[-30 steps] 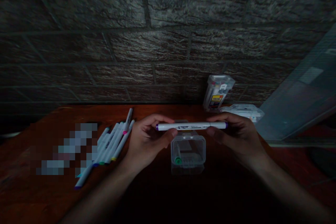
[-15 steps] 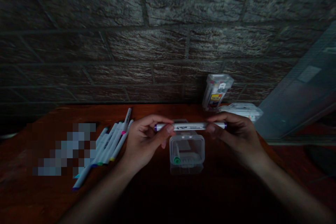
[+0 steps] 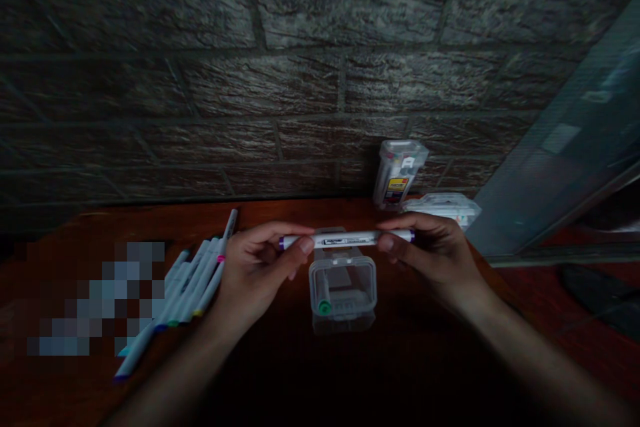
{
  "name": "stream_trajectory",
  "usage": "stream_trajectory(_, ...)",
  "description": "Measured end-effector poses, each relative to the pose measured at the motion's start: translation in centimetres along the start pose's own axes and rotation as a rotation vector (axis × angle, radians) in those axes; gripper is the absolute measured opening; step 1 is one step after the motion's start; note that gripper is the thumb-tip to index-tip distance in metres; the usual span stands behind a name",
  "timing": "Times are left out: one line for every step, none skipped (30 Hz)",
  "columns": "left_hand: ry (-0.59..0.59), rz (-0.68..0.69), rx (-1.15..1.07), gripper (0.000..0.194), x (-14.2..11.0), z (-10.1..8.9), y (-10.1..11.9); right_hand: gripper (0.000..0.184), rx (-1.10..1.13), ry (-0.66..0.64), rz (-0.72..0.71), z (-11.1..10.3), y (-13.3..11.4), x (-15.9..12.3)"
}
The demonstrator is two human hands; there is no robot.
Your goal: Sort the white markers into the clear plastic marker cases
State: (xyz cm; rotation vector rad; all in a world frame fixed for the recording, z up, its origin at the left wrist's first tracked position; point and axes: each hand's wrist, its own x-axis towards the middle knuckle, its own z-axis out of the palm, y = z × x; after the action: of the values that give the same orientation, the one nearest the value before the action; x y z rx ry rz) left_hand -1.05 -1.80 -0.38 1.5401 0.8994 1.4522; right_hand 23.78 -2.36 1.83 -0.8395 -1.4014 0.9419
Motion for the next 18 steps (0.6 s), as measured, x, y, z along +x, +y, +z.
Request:
stream_trajectory(0.007, -0.004, -0.006, 0.009, 0.0, 0.0, -0.1, 0.012, 0.006, -0.003, 0.004, 0.0, 0.0, 0.0)
stream_trajectory(0.011, -0.016, -0.021, 0.009, 0.1, -0.1, -0.1, 0.012, 0.012, -0.006, 0.01, -0.1, 0.0, 0.0)
stream_trajectory(0.009, -0.031, -0.042, 0.01, 0.1, -0.1, -0.1, 0.012, 0.018, -0.011, 0.018, -0.2, 0.0, 0.0)
stream_trajectory(0.006, -0.046, -0.067, 0.011, 0.2, -0.1, -0.1, 0.011, 0.024, -0.016, 0.029, -0.2, 0.0, 0.0)
stream_trajectory(-0.001, -0.059, -0.092, 0.011, 0.2, -0.1, -0.1, 0.01, 0.03, -0.022, 0.042, -0.3, 0.0, 0.0)
stream_trajectory(-0.007, -0.068, -0.114, 0.012, 0.2, -0.1, -0.1, 0.01, 0.037, -0.026, 0.058, -0.4, 0.0, 0.0)
stream_trajectory(-0.012, -0.072, -0.134, 0.012, 0.2, -0.1, 0.0, 0.011, 0.045, -0.029, 0.076, -0.4, 0.0, 0.0)
stream_trajectory(-0.013, -0.072, -0.151, 0.013, 0.3, -0.1, 0.1, 0.012, 0.058, -0.03, 0.093, -0.4, 0.0, 0.0)
stream_trajectory(-0.012, -0.072, -0.166, 0.014, 0.3, -0.1, 0.2, 0.013, 0.077, -0.028, 0.108, -0.5, 0.0, 0.0)
stream_trajectory(-0.007, -0.071, -0.178, 0.014, 0.3, -0.1, 0.3, 0.014, 0.101, -0.026, 0.12, -0.5, 0.0, 0.0)
stream_trajectory(0.0, -0.071, -0.187, 0.015, 0.3, -0.1, 0.4, 0.015, 0.125, -0.022, 0.129, -0.5, 0.0, 0.0)
stream_trajectory(0.008, -0.073, -0.194, 0.014, 0.4, 0.0, 0.5, 0.016, 0.145, -0.019, 0.135, -0.5, 0.1, 0.1)
stream_trajectory(0.015, -0.075, -0.201, 0.013, 0.4, 0.0, 0.6, 0.016, 0.163, -0.018, 0.135, -0.5, 0.1, 0.1)
stream_trajectory(0.022, -0.076, -0.209, 0.012, 0.4, 0.1, 0.7, 0.016, 0.179, -0.02, 0.133, -0.5, 0.1, 0.1)
stream_trajectory(0.027, -0.077, -0.22, 0.011, 0.5, 0.2, 0.8, 0.016, 0.193, -0.026, 0.129, -0.5, 0.1, 0.1)
stream_trajectory(0.031, -0.077, -0.231, 0.011, 0.5, 0.2, 0.9, 0.016, 0.204, -0.034, 0.126, -0.5, 0.1, 0.1)
stream_trajectory(0.034, -0.079, -0.241, 0.011, 0.6, 0.3, 0.9, 0.016, 0.214, -0.041, 0.122, -0.6, 0.1, 0.1)
stream_trajectory(0.038, -0.079, -0.25, 0.011, 0.6, 0.3, 1.0, 0.016, 0.219, -0.045, 0.12, -0.6, 0.1, 0.1)
